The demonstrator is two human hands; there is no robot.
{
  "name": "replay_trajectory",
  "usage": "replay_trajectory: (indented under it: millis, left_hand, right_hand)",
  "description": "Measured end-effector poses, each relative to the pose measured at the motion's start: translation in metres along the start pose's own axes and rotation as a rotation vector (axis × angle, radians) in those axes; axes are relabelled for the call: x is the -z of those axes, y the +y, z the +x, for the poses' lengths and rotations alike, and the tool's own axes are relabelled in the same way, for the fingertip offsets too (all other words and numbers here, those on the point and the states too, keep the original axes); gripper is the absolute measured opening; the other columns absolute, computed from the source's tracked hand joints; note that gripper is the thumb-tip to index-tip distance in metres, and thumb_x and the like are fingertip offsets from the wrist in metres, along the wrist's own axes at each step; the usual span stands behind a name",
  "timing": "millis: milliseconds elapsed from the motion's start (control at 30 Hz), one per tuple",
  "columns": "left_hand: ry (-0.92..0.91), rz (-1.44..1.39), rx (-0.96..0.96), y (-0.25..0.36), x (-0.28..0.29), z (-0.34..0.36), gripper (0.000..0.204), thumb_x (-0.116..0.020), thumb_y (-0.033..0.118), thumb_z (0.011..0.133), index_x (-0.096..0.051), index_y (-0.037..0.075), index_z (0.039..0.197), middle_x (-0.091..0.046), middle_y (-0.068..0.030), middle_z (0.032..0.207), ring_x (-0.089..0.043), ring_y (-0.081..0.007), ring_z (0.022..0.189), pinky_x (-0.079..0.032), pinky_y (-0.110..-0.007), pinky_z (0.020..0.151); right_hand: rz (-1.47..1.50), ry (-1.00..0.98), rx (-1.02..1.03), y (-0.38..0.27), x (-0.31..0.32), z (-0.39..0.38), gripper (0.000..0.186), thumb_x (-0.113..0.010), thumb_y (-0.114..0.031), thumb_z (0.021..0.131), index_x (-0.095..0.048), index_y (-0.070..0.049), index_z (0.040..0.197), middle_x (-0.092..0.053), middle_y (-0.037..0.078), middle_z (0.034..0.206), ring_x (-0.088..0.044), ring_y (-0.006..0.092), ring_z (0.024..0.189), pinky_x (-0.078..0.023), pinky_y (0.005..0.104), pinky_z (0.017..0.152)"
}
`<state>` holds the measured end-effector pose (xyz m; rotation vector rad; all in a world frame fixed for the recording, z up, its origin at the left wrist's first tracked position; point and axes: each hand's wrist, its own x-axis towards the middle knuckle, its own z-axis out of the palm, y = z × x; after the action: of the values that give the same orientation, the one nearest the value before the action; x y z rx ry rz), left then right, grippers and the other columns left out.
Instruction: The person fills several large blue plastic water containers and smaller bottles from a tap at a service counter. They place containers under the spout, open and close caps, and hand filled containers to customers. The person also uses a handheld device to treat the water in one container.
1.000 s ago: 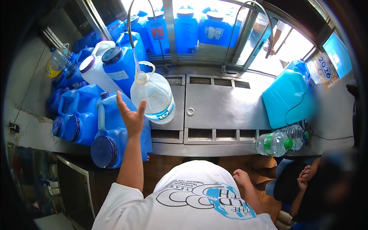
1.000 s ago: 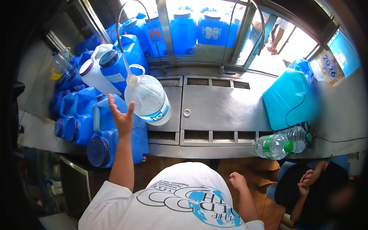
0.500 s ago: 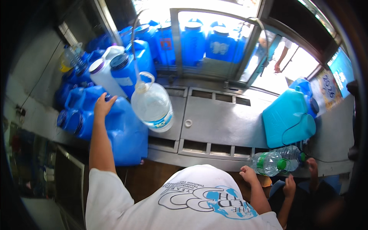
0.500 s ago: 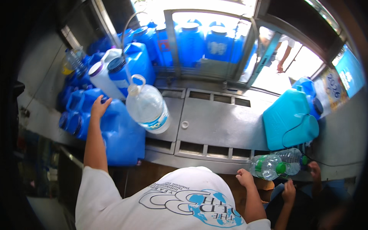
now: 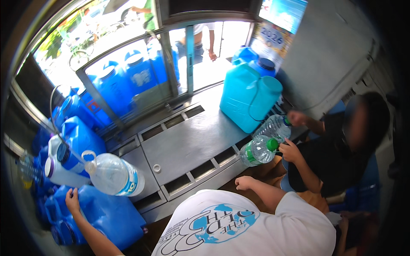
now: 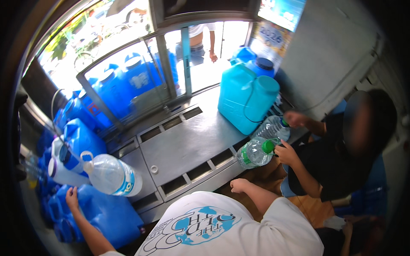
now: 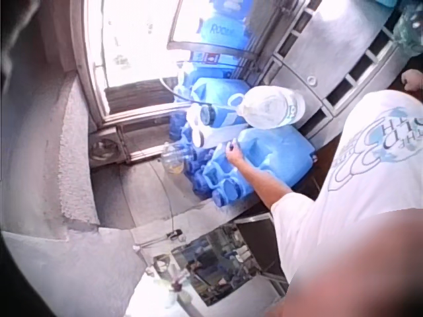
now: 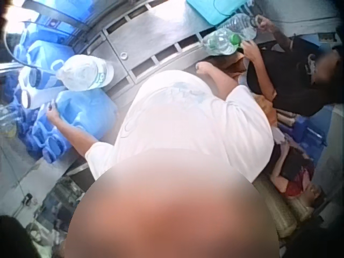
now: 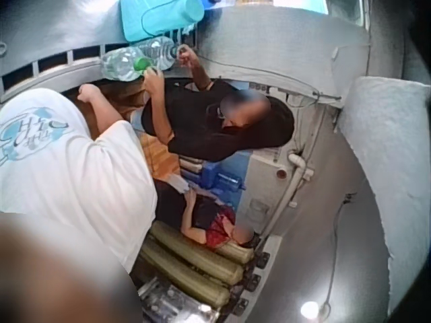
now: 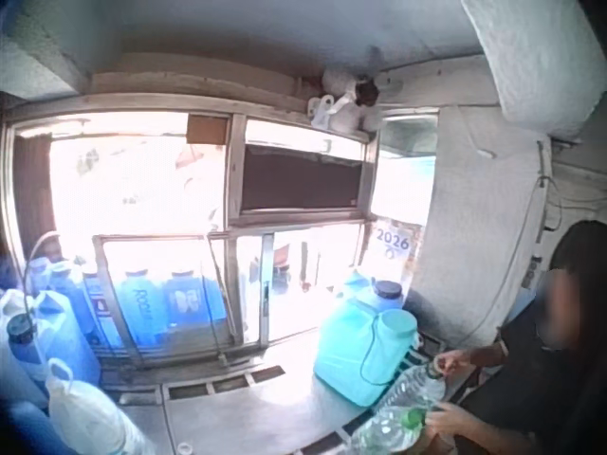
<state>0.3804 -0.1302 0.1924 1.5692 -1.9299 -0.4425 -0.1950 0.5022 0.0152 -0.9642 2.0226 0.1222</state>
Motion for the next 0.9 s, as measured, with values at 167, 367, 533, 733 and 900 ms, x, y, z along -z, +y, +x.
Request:
replay_trajectory:
  millis: [167, 367, 533, 733, 900]
  left_hand:
    - [0.008, 0.055, 0.056, -0.022, 0.006, 0.019, 0.038, -0.079, 0.022, 0.077, -0.067, -0.002, 0.103, -0.069, -0.0098, 0.092, -0.062, -0.0177, 0.081, -0.051, -0.030, 0.076]
    - [-0.042, -0.028, 0.033, 0.005, 0.006, 0.017, 0.028, -0.078, 0.017, 0.077, -0.067, 0.000, 0.096, -0.066, -0.0042, 0.084, -0.058, -0.0121, 0.074, -0.049, -0.026, 0.069]
    - [-0.080, -0.055, 0.026, -0.013, 0.008, 0.023, 0.028, -0.075, 0.017, 0.080, -0.066, 0.000, 0.100, -0.066, -0.0045, 0.089, -0.058, -0.0123, 0.077, -0.049, -0.026, 0.072]
    - [-0.005, 0.230, -0.036, 0.011, 0.005, 0.013, 0.055, -0.071, 0.036, 0.083, -0.056, -0.001, 0.122, -0.063, -0.0177, 0.112, -0.060, -0.0283, 0.102, -0.046, -0.037, 0.090]
    - [-0.191, 0.386, -0.002, 0.064, 0.012, -0.036, 0.086, -0.071, 0.049, 0.079, -0.036, 0.001, 0.142, -0.040, -0.0235, 0.143, -0.038, -0.0363, 0.132, -0.030, -0.041, 0.110]
  right_hand:
    - [0.016, 0.050, -0.006, -0.011, 0.011, -0.004, 0.032, -0.067, -0.031, 0.079, -0.066, -0.013, 0.105, -0.068, 0.010, 0.105, -0.064, 0.0284, 0.100, -0.051, 0.0413, 0.083]
    - [0.100, 0.126, 0.012, -0.009, 0.004, -0.014, 0.032, -0.067, -0.030, 0.076, -0.066, -0.012, 0.103, -0.067, 0.012, 0.102, -0.063, 0.0298, 0.099, -0.050, 0.0414, 0.083]
    - [0.525, 0.749, 0.087, 0.030, 0.069, 0.027, 0.027, -0.067, -0.025, 0.073, -0.064, -0.006, 0.092, -0.065, 0.018, 0.094, -0.063, 0.0332, 0.090, -0.050, 0.0414, 0.079]
    - [0.748, 1.173, -0.039, 0.066, 0.241, 0.043, 0.042, -0.071, -0.033, 0.080, -0.064, -0.007, 0.113, -0.060, 0.018, 0.121, -0.059, 0.0337, 0.107, -0.049, 0.0434, 0.089]
    - [0.925, 1.018, -0.072, 0.072, 0.293, 0.050, 0.047, -0.072, -0.033, 0.079, -0.063, -0.007, 0.117, -0.061, 0.017, 0.121, -0.060, 0.0297, 0.107, -0.049, 0.0403, 0.089]
